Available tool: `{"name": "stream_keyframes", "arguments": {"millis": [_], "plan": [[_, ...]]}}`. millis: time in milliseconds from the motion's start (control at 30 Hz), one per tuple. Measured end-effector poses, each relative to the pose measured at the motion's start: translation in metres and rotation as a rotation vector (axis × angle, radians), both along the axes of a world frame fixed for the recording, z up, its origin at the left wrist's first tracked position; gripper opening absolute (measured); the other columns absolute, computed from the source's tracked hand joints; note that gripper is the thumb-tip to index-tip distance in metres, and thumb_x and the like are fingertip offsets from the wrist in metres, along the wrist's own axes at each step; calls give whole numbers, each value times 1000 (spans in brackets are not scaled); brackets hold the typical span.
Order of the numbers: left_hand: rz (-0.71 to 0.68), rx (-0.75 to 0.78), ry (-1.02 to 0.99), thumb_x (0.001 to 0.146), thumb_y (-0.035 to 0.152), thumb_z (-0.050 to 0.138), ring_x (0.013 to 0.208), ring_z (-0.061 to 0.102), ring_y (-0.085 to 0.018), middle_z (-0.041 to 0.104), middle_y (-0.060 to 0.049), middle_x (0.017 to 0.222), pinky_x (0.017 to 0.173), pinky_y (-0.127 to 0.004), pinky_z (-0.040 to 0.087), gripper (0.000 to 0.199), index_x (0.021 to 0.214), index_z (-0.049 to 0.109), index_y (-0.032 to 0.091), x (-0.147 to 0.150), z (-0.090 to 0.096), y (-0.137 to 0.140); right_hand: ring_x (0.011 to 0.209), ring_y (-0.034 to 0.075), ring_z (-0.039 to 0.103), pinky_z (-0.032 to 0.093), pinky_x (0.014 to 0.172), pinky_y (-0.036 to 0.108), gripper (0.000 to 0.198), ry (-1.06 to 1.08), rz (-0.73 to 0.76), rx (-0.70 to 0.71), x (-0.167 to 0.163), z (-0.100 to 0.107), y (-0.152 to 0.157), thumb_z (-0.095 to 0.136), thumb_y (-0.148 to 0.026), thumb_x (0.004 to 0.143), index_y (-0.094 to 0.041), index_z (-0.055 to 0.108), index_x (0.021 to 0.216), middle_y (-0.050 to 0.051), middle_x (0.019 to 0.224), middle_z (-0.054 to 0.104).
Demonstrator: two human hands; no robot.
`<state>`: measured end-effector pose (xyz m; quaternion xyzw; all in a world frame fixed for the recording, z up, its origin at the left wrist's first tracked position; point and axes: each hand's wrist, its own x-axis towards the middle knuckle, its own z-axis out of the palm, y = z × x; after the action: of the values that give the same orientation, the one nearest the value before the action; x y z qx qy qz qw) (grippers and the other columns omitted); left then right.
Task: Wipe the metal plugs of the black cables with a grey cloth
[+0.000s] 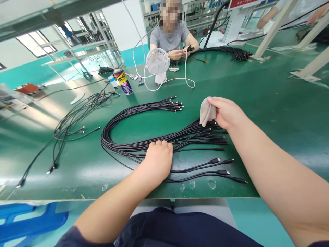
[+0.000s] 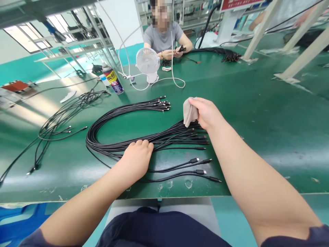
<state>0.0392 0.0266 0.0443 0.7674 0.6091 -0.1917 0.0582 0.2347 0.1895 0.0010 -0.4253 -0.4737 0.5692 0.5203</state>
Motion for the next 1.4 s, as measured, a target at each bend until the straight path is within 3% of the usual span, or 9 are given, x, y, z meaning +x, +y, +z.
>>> {"name": "stream_keyframes", "arguments": {"millis": [200, 367, 500, 567, 700, 933, 1133, 1333, 1400], "plan": [[-8, -8, -51, 87, 9, 45, 100, 64, -31, 66, -20, 105, 85, -43, 48, 32, 117, 56, 7, 6, -7, 0, 43, 17, 55, 32, 37, 29, 31, -53, 89, 0, 0, 1, -2, 76, -48, 68, -21, 62, 59, 4, 50, 61], [4, 4, -85, 86, 11, 48, 100, 63, -31, 66, -17, 103, 83, -42, 48, 28, 113, 57, 10, 2, -12, -2, 44, 17, 55, 32, 37, 29, 31, -49, 59, 19, 2, -2, 0, 77, -49, 69, -22, 62, 60, 3, 50, 62], [49, 124, -98, 88, 12, 45, 102, 59, -31, 62, -16, 107, 82, -43, 47, 26, 111, 57, 14, -10, -27, -14, 44, 16, 55, 33, 36, 27, 26, -31, 32, 16, 6, -8, 4, 77, -45, 70, -22, 65, 65, 3, 52, 62], [122, 243, -79, 95, 27, 44, 100, 58, -32, 62, -16, 104, 82, -44, 47, 21, 104, 59, 15, -19, -35, -20, 45, 15, 56, 34, 37, 26, 25, -1, 20, 11, 7, -10, 6, 77, -42, 70, -20, 66, 66, 2, 54, 63], [204, 341, 19, 96, 51, 43, 99, 57, -34, 62, -16, 100, 81, -45, 46, 42, 99, 61, 13, -39, -36, -29, 49, 14, 58, 37, 39, 25, 27, 31, -3, 5, 6, -9, 7, 79, -40, 68, -18, 64, 65, 2, 57, 62], [167, 220, 15, 98, 32, 46, 98, 61, -30, 66, -13, 99, 83, -41, 49, 25, 98, 64, 16, -44, -15, -33, 49, 15, 57, 36, 39, 25, 24, 33, -18, -25, 4, -6, 5, 78, -37, 69, -18, 63, 66, 2, 57, 63], [85, 176, -19, 94, 10, 39, 98, 65, -26, 68, -14, 104, 87, -37, 52, 29, 100, 68, 13, -23, -23, -30, 51, 14, 57, 38, 41, 25, 25, 22, -80, 9, 5, -10, 7, 77, -39, 73, -19, 61, 67, 0, 59, 60], [40, 139, -2, 92, 6, 41, 117, 61, -29, 65, -20, 121, 97, -37, 49, 32, 111, 66, 5, -17, -31, -27, 59, 14, 60, 46, 51, 26, 21, 57, -161, 20, 7, -10, 12, 75, -35, 73, -19, 62, 70, -1, 67, 62], [-5, 182, -23, 93, 11, 42, 114, 61, -30, 64, -20, 120, 96, -39, 50, 30, 110, 66, 7, -20, -32, -25, 61, 14, 60, 46, 53, 25, 21, 72, -152, 29, 9, -12, 14, 75, -35, 73, -18, 63, 71, -1, 67, 63]]}}
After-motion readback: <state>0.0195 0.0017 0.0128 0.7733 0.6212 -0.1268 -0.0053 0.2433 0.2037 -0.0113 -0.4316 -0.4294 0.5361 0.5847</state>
